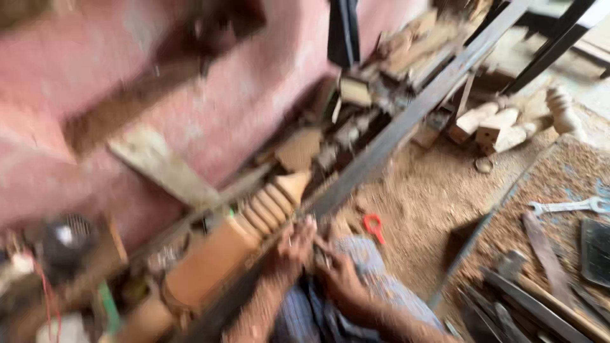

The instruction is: The person uses a chisel to shape a rotating wooden spindle on a lathe. They carefully carve grooves and contours into the wood, creating a decorative pattern while wood shavings accumulate on the floor.

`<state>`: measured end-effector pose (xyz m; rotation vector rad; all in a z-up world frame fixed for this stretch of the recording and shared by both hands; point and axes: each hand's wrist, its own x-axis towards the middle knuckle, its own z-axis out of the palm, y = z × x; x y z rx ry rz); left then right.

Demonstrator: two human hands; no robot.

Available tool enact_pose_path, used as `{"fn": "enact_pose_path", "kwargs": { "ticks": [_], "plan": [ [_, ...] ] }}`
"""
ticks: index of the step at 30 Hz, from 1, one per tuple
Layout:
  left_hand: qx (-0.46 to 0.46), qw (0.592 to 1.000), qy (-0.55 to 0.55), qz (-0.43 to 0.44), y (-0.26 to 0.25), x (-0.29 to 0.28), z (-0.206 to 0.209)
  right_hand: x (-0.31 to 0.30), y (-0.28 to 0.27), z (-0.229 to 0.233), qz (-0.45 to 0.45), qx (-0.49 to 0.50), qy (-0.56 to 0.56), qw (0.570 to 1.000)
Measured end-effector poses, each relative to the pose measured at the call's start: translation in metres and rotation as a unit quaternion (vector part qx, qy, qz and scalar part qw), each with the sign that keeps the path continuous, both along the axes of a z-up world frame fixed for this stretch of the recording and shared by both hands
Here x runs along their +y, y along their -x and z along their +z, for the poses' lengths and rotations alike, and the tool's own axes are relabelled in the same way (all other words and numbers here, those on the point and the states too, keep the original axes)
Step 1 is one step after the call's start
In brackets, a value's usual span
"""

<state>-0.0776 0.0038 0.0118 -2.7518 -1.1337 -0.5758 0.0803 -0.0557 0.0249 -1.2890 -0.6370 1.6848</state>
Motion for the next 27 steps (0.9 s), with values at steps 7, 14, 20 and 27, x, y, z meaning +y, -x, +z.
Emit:
{"fn": "enact_pose_path", "kwargs": {
  "ticks": [7, 14, 20, 27],
  "plan": [
    [-0.040, 0.999, -0.033, 0.003, -0.012, 0.016, -0.023, 0.013, -0.055, 0.004, 0.139, -0.163, 0.045, 0.976],
    [-0.009, 0.999, -0.003, 0.041, -0.017, 0.015, -0.035, 0.041, -0.086, 0.027, 0.210, -0.100, 0.069, 0.970],
    [0.006, 0.998, 0.036, 0.053, -0.027, 0.016, -0.014, 0.052, -0.100, 0.036, 0.251, -0.112, 0.085, 0.958],
    [-0.033, 0.998, 0.040, 0.046, -0.034, 0.018, 0.000, 0.068, -0.117, 0.039, 0.287, -0.087, 0.085, 0.950]
  ]
}}
